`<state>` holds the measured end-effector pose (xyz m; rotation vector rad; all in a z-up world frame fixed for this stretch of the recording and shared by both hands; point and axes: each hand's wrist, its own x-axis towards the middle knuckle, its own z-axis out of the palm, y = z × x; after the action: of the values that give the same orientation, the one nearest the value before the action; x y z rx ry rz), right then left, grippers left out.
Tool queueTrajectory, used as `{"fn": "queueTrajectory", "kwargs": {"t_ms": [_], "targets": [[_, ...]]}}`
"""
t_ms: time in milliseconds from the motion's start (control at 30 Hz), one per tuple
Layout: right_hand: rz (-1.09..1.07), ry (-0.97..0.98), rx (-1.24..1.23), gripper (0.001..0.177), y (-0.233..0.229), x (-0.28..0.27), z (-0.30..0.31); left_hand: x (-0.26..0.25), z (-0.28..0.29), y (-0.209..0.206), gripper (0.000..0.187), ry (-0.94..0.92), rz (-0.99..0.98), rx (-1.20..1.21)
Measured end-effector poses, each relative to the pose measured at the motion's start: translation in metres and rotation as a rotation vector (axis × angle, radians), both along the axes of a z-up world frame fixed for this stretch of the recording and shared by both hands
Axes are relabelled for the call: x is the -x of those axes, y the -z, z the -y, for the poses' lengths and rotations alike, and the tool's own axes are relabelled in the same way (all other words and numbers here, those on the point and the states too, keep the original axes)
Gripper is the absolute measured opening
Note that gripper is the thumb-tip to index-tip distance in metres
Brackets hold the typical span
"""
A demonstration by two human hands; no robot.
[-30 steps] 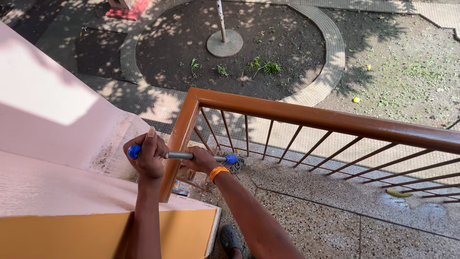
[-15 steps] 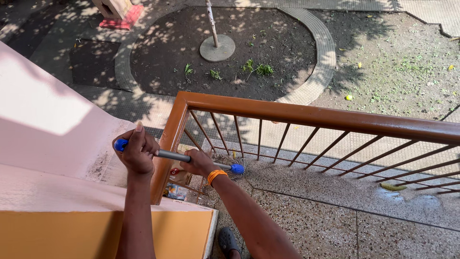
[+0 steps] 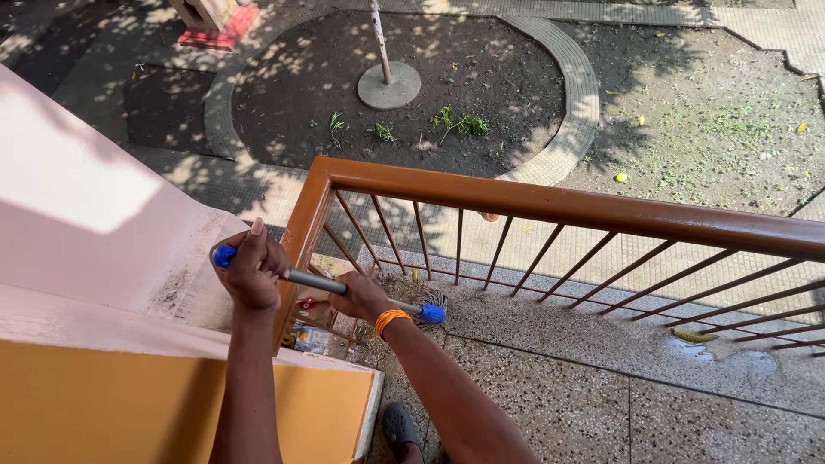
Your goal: The person mops the floor of a balcony by hand using a mop and a bucket of water, repeatedly dipping the mop into the bucket and scrubbing the tiles and the base of the wall.
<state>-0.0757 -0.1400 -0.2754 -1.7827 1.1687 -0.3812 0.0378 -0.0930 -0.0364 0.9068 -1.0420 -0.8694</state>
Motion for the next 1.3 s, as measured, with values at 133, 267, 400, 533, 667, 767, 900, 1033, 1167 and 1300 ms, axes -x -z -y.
{"fn": "queueTrajectory", "kwargs": {"t_ms": [133, 267, 400, 533, 667, 767, 900, 1033, 1167, 1300], "targets": [[-0.021, 0.042, -0.106, 0.023, -0.005, 0.008, -0.011, 0.003, -0.005, 0.001, 0.054, 0.003, -0.016, -0.012], [-0.08, 0.04, -0.142, 0.02, -0.011, 0.017, -0.021, 0.004, -0.011, 0.006, 0.054, 0.044, -0.071, 0.002], [-0.111, 0.047, -0.136, 0.017, -0.006, 0.033, -0.04, 0.007, -0.018, 0.015, 0.053, 0.02, -0.116, -0.066], [-0.08, 0.086, -0.017, 0.014, 0.0, 0.055, -0.064, 0.019, -0.032, 0.027, 0.053, 0.051, -0.137, -0.063], [0.016, 0.106, -0.024, 0.018, 0.002, 0.079, -0.09, 0.037, -0.047, 0.03, 0.053, 0.107, -0.154, -0.105], [0.13, 0.221, -0.002, 0.022, -0.003, 0.098, -0.11, 0.052, -0.06, 0.028, 0.051, 0.197, -0.185, -0.086], [0.183, 0.304, 0.12, 0.029, -0.003, 0.121, -0.126, 0.083, -0.065, 0.035, 0.049, 0.199, -0.176, -0.039], [0.115, 0.413, 0.09, 0.022, 0.006, 0.126, -0.116, 0.104, -0.061, 0.039, 0.045, 0.238, -0.182, -0.161], [0.031, 0.388, 0.202, 0.019, -0.006, 0.115, -0.093, 0.096, -0.045, 0.02, 0.046, 0.243, -0.139, -0.112], [0.033, 0.345, 0.121, 0.02, -0.041, 0.09, -0.074, 0.076, -0.039, -0.021, 0.044, 0.24, -0.067, -0.012]]}}
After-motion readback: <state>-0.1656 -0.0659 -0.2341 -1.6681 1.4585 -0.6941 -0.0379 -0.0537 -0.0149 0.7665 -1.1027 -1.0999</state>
